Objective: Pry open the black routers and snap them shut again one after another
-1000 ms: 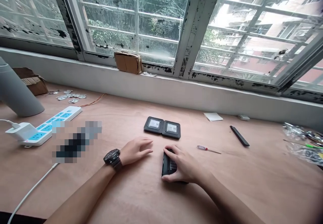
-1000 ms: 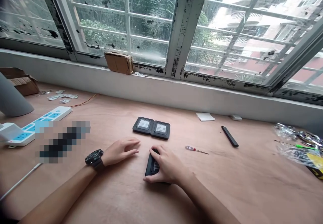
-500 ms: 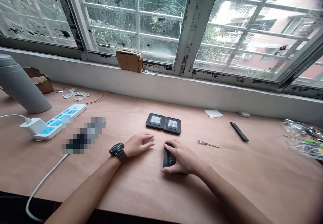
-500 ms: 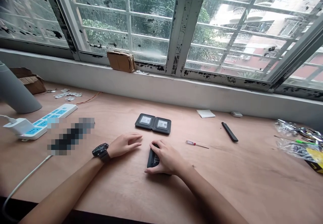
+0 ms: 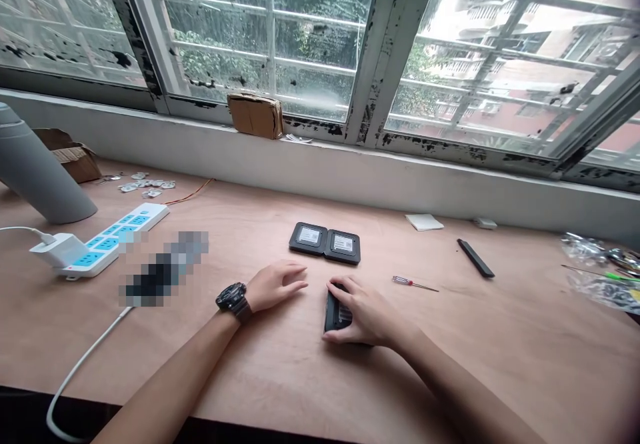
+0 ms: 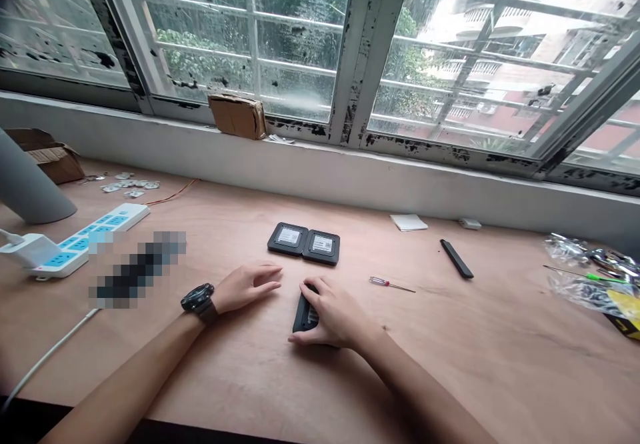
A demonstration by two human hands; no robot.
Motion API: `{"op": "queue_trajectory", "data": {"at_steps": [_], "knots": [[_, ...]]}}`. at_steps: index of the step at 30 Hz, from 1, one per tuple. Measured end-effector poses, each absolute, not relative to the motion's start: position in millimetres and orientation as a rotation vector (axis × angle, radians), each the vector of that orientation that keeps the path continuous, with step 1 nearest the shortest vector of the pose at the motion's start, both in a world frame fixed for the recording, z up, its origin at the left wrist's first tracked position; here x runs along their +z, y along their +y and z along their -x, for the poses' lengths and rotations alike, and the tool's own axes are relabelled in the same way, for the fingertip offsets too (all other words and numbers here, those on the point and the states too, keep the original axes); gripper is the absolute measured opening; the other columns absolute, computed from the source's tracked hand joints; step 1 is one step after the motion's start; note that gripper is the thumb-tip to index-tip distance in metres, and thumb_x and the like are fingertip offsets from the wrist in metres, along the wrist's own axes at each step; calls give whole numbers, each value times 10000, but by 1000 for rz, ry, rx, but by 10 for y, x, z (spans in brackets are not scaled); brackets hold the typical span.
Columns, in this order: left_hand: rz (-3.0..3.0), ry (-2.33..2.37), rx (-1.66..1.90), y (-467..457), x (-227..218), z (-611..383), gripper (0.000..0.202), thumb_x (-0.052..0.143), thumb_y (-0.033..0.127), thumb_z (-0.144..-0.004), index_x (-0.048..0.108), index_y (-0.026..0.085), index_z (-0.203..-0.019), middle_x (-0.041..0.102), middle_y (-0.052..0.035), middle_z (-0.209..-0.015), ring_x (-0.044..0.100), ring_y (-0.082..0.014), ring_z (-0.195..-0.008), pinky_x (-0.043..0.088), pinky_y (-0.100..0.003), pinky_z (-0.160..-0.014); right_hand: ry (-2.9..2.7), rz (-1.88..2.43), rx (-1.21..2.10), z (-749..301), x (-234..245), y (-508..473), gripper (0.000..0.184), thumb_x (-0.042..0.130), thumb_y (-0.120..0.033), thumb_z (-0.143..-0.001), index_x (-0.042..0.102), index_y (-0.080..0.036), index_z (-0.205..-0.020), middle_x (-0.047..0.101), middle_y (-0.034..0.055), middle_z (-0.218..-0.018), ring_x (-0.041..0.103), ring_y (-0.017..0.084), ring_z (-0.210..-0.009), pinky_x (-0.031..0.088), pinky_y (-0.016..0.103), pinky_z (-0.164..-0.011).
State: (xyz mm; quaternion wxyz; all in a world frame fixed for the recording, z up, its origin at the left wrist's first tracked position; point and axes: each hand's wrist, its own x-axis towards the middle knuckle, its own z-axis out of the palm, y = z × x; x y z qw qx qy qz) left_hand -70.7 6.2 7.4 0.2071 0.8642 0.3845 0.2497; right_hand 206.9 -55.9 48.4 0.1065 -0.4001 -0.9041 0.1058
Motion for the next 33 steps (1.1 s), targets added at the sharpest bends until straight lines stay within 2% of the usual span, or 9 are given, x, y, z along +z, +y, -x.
{"op": "queue_trajectory", "data": {"at_steps": [7, 16, 24, 26, 29, 31, 33], "knots": [[-2393, 1093, 713, 64, 75, 692, 370, 639, 444, -971, 690, 223, -1263, 701, -67, -1287, 641, -250, -1186, 470, -353, -1034, -2649, 1186, 292, -2073, 491, -575, 869, 749, -702, -717, 592, -151, -1371, 565, 164, -1410, 567, 350, -1224, 493, 439, -1046], [-2397, 1061, 681, 31, 167, 680, 317, 604, 430, -992, 703, 227, -1214, 722, -59, -1215, 663, -242, -1102, 486, -334, -965, -2635, 1216, 260, -2080, 466, -618, 862, 717, -720, -750, 577, -152, -1384, 562, 170, -1417, 560, 369, -1232, 494, 491, -1041], [-2389, 1062, 683, 33, 153, 674, 342, 595, 445, -993, 693, 234, -1243, 714, -56, -1245, 656, -242, -1125, 481, -339, -996, -2601, 1243, 239, -2048, 449, -644, 841, 663, -741, -799, 558, -166, -1405, 568, 180, -1413, 566, 366, -1230, 500, 509, -1030], [-2404, 1067, 671, 41, 170, 680, 341, 595, 437, -995, 691, 228, -1247, 717, -59, -1238, 660, -242, -1122, 489, -344, -999, -2632, 1228, 214, -2086, 455, -663, 900, 631, -759, -812, 499, -159, -1469, 529, 193, -1472, 513, 390, -1310, 441, 551, -1091], [-2468, 1092, 647, 18, 226, 681, 307, 586, 403, -1004, 700, 213, -1216, 722, -73, -1218, 677, -245, -1094, 527, -356, -962, -2686, 1192, 213, -2258, 432, -727, 1086, 614, -810, -781, 295, -168, -1596, 390, 198, -1593, 379, 416, -1439, 325, 605, -1174], [-2559, 1110, 698, -63, 260, 654, 270, 555, 357, -1021, 714, 203, -1175, 727, -86, -1201, 693, -248, -1067, 558, -371, -927, -2697, 1202, 234, -2432, 376, -789, 1199, 626, -829, -749, 131, -194, -1637, 299, 186, -1643, 327, 416, -1477, 303, 608, -1191], [-2709, 1027, 786, -218, 267, 590, 254, 516, 292, -1037, 718, 200, -1161, 735, -91, -1191, 701, -247, -1072, 566, -396, -950, -2672, 1226, 231, -2605, 290, -851, 1254, 645, -824, -736, 36, -204, -1641, 232, 183, -1667, 275, 417, -1504, 289, 612, -1201]]}}
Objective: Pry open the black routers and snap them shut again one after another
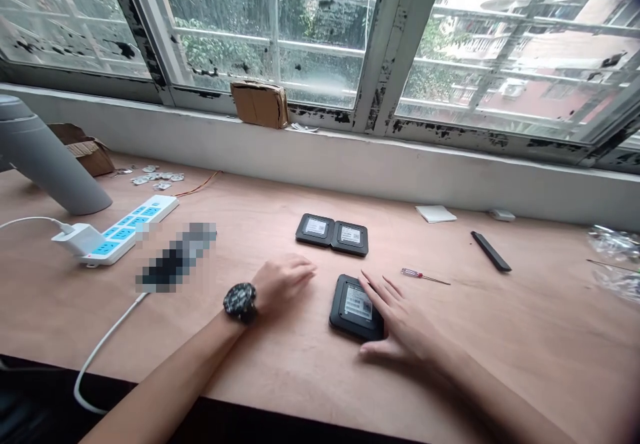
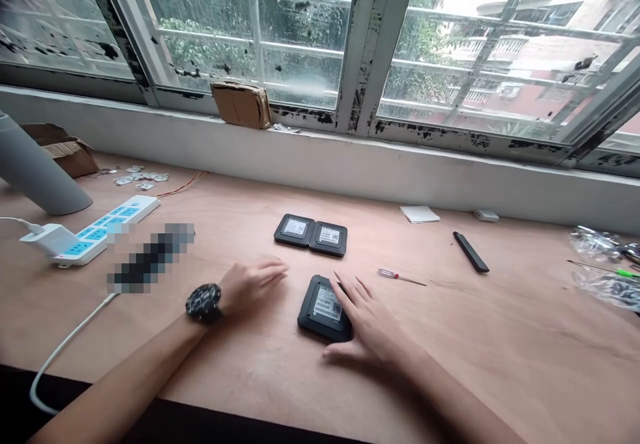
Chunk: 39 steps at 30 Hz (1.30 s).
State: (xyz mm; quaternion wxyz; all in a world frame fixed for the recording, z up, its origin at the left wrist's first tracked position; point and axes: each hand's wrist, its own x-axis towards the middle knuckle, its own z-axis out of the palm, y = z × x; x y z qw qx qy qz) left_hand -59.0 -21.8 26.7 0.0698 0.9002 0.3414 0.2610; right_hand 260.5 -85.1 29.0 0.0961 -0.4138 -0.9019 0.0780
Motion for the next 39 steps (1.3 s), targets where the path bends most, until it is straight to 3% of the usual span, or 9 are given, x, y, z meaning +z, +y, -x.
{"op": "queue_trajectory", "data": {"at_steps": [4, 12, 17, 24, 27, 29, 33, 36, 39], "knots": [[-3045, 522, 869, -633, 174, 381, 256, 548, 256, -1033, 673, 201, -1249, 728, -85, -1245, 683, -248, -1170, 519, -429, -1089, -2620, 1248, 203, -2798, 121, -930, 1222, 651, -760, -790, -2, -170, -1638, 102, 190, -1691, 168, 398, -1543, 275, 590, -1221], [-3203, 543, 816, -886, 38, 232, 338, 399, 57, -1045, 616, 77, -1304, 663, -139, -1347, 603, -262, -1300, 527, -398, -1104, -2675, 1216, 369, -2748, 134, -947, 1000, 586, -637, -912, 62, -196, -1640, 37, 147, -1703, 121, 358, -1558, 274, 545, -1234], [-3160, 606, 815, -932, 10, 211, 391, 358, 42, -1045, 580, 85, -1364, 651, -152, -1359, 576, -265, -1329, 551, -406, -1079, -2713, 1187, 365, -2730, 186, -945, 957, 575, -609, -932, 85, -190, -1639, 78, 159, -1697, 130, 363, -1556, 234, 572, -1242], [-3066, 661, 802, -928, -6, 236, 379, 410, 69, -1030, 598, 143, -1350, 642, -113, -1385, 560, -270, -1346, 536, -414, -1089, -2721, 1123, 295, -2763, 209, -927, 988, 590, -666, -896, 144, -184, -1634, 166, 164, -1685, 220, 368, -1535, 280, 572, -1222], [-2967, 782, 816, -848, 59, 282, 316, 478, 163, -1031, 648, 191, -1296, 666, -91, -1355, 528, -287, -1375, 512, -440, -1109, -2648, 1077, 191, -2937, 219, -788, 660, 511, -502, -1001, 338, -243, -1584, 467, 121, -1564, 477, 325, -1402, 346, 569, -1185], [-2897, 891, 767, -783, 114, 301, 307, 568, 339, -1019, 657, 213, -1285, 674, -88, -1340, 507, -313, -1390, 517, -449, -1097, -2455, 1216, 49, -3110, 209, -652, 451, 387, -342, -1062, 487, -271, -1495, 635, 97, -1393, 604, 291, -1241, 444, 548, -1099], [-2825, 911, 620, -634, 194, 269, 621, 670, 615, -898, 606, 200, -1355, 632, -113, -1396, 495, -364, -1390, 483, -481, -1115, -2209, 1547, -171, -3443, 134, -407, 393, 398, -392, -1048, 658, -234, -1297, 633, 134, -1305, 595, 329, -1159, 511, 544, -980], [-2802, 813, 547, -492, 233, 184, 629, 672, 610, -901, 585, 206, -1375, 630, -103, -1400, 489, -346, -1398, 465, -449, -1126, -2191, 1583, -152, -3564, 84, -326, 396, 391, -435, -1044, 734, -241, -1084, 634, 119, -1254, 603, 318, -1112, 520, 540, -960], [-2768, 708, 530, -354, 266, 78, 582, 687, 614, -889, 615, 240, -1329, 680, -75, -1327, 461, -324, -1424, 459, -419, -1125, -2082, 1519, -51, -3544, 121, -331, 404, 394, -471, -1042, 715, -227, -1026, 636, 118, -1225, 624, 302, -1090, 524, 510, -956]]}}
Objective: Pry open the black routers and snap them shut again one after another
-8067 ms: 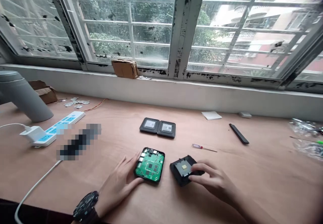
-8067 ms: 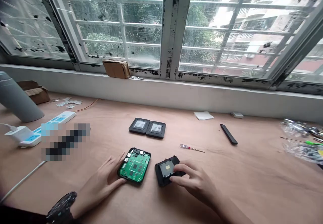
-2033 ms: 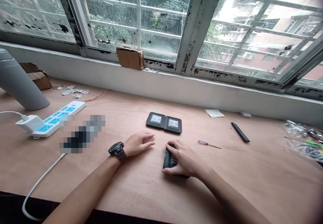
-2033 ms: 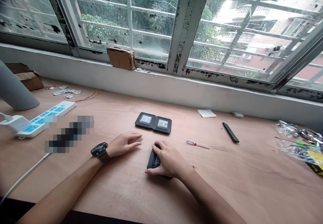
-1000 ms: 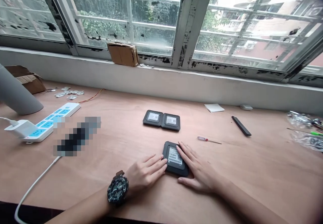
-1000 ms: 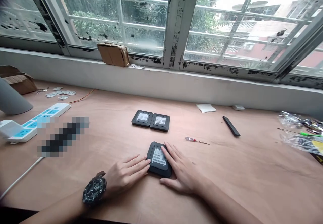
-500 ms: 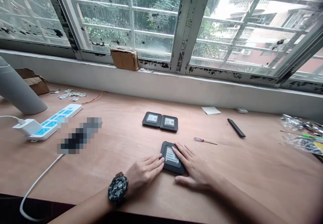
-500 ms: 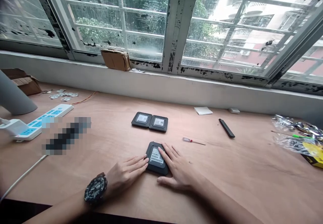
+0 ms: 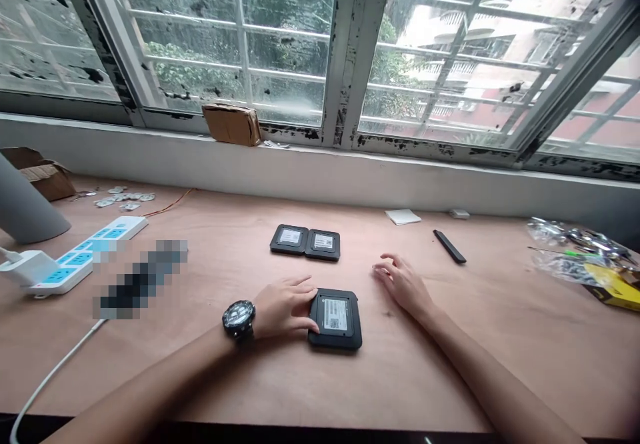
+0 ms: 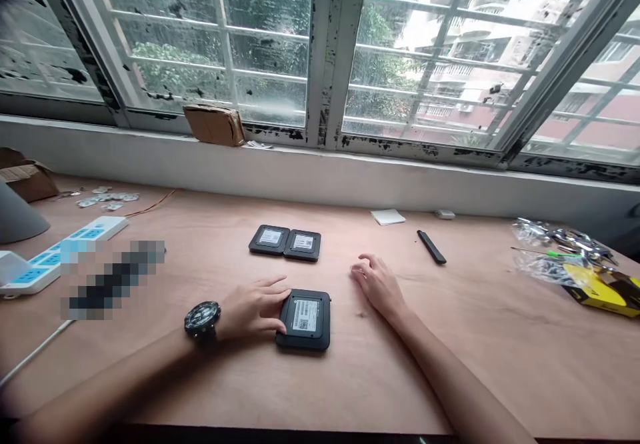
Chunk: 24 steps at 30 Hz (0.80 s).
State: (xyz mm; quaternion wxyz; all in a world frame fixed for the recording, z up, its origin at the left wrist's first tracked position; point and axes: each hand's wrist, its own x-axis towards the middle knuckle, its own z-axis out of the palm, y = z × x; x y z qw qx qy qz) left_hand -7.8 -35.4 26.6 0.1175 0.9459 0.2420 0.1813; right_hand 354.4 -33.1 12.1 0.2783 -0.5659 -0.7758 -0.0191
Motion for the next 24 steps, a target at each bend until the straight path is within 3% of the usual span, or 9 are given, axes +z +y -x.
{"op": "queue_trajectory", "data": {"at_steps": [5, 7, 11, 18, 24], "knots": [[-2703, 651, 547, -243, 226, -12, 617, 682, 598, -902, 559, 269, -1410, 638, -75, -1394, 486, -316, -1406, 469, -413, -1108, -1575, 1278, 426, -3239, 331, -444, 359, 369, -497, -1051, 496, -225, -1249, 661, 85, -971, 642, 236, -858, 567, 375, -723], [-2667, 646, 557, -234, 175, 7, 683, 693, 599, -893, 519, 258, -1459, 619, -94, -1418, 501, -325, -1393, 467, -435, -1110, -1486, 1187, 521, -3066, 375, -513, 330, 343, -483, -1058, 448, -253, -1268, 623, 72, -949, 616, 224, -855, 563, 355, -713], [-2592, 652, 575, -235, 102, 69, 755, 715, 612, -870, 490, 242, -1489, 605, -111, -1432, 523, -328, -1372, 462, -454, -1112, -1564, 1120, 589, -2804, 321, -633, 283, 367, -462, -1056, 456, -277, -1250, 576, 42, -912, 583, 204, -815, 553, 355, -724], [-2527, 639, 621, -254, 119, 102, 687, 702, 596, -890, 526, 242, -1453, 623, -103, -1411, 547, -305, -1351, 475, -433, -1097, -1660, 1085, 598, -2724, 157, -658, 262, 380, -433, -1063, 467, -281, -1258, 574, 23, -876, 571, 184, -754, 524, 344, -677], [-2569, 660, 606, -273, 133, 109, 684, 693, 598, -896, 532, 225, -1446, 618, -107, -1415, 557, -312, -1337, 471, -439, -1104, -1667, 1070, 666, -2770, 217, -689, 319, 379, -429, -1067, 576, -274, -1263, 616, 34, -893, 566, 165, -673, 521, 342, -628]]}}
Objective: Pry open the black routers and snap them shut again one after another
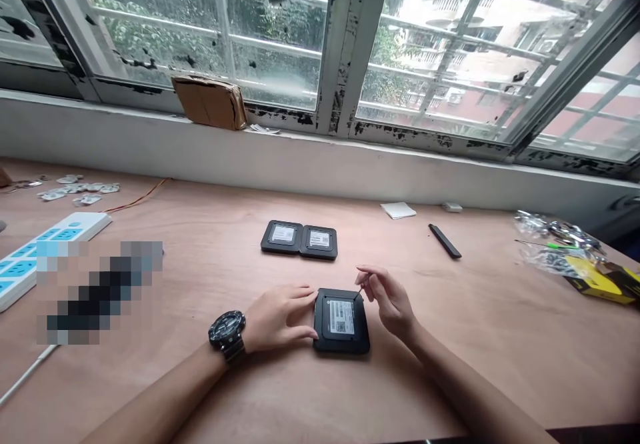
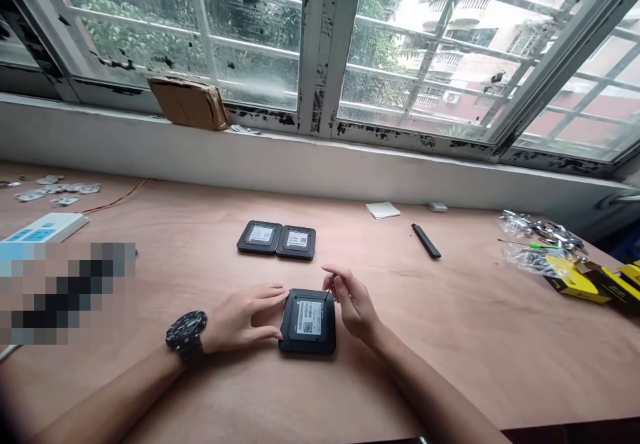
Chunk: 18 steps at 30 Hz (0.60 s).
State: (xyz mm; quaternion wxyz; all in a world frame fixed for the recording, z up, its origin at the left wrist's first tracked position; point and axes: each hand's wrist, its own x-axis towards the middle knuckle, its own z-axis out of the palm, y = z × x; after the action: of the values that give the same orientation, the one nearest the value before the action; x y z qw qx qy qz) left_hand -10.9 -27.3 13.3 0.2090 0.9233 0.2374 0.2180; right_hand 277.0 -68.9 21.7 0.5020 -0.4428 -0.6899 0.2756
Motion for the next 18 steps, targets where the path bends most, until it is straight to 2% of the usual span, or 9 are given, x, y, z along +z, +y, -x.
{"op": "queue_trajectory", "data": {"at_steps": [3, 4, 6, 8, 11, 14, 18], "knots": [[-2599, 650, 594, -307, 165, 83, 655, 662, 604, -916, 547, 213, -1429, 640, -116, -1382, 565, -323, -1324, 480, -448, -1089, -1618, 1080, 690, -2804, 337, -681, 216, 577, -421, -995, 663, -237, -1068, 651, 89, -1066, 631, 180, -777, 538, 333, -639], [-2605, 648, 592, -317, 175, 77, 652, 654, 609, -919, 550, 210, -1424, 644, -118, -1375, 567, -325, -1320, 484, -448, -1085, -1591, 1082, 711, -2813, 378, -678, 189, 640, -412, -962, 656, -226, -989, 658, 99, -1103, 642, 178, -785, 540, 323, -632], [-2618, 644, 593, -325, 185, 82, 655, 646, 620, -920, 551, 207, -1420, 642, -120, -1377, 571, -322, -1314, 488, -444, -1081, -1537, 1070, 811, -2826, 448, -675, 208, 695, -397, -931, 588, -221, -903, 693, 88, -1055, 625, 143, -676, 517, 288, -565], [-2638, 655, 591, -300, 181, 121, 633, 638, 610, -930, 556, 214, -1416, 632, -115, -1392, 569, -315, -1317, 492, -442, -1078, -1518, 1052, 932, -2832, 498, -677, 212, 662, -398, -958, 534, -232, -925, 715, 42, -910, 551, 104, -531, 471, 259, -495], [-2677, 773, 583, -197, 162, 243, 535, 605, 552, -972, 583, 220, -1390, 610, -105, -1423, 541, -305, -1348, 479, -449, -1097, -1546, 1024, 900, -2798, 543, -658, 182, 560, -414, -1016, 559, -233, -996, 665, -4, -748, 481, 96, -474, 405, 238, -447], [-2702, 972, 606, -57, 144, 392, 441, 579, 487, -999, 617, 220, -1348, 601, -96, -1434, 525, -293, -1363, 458, -450, -1118, -1450, 973, 703, -2657, 555, -585, 232, 505, -421, -1040, 576, -231, -928, 619, -9, -723, 424, 93, -467, 326, 228, -409], [-2685, 1242, 564, 53, 129, 507, 349, 571, 468, -997, 666, 249, -1252, 613, -75, -1411, 601, -287, -1263, 536, -433, -1003, -1556, 926, 776, -2377, 494, -458, 251, 489, -426, -1045, 572, -229, -913, 593, -7, -728, 441, 104, -503, 332, 232, -429]]}}
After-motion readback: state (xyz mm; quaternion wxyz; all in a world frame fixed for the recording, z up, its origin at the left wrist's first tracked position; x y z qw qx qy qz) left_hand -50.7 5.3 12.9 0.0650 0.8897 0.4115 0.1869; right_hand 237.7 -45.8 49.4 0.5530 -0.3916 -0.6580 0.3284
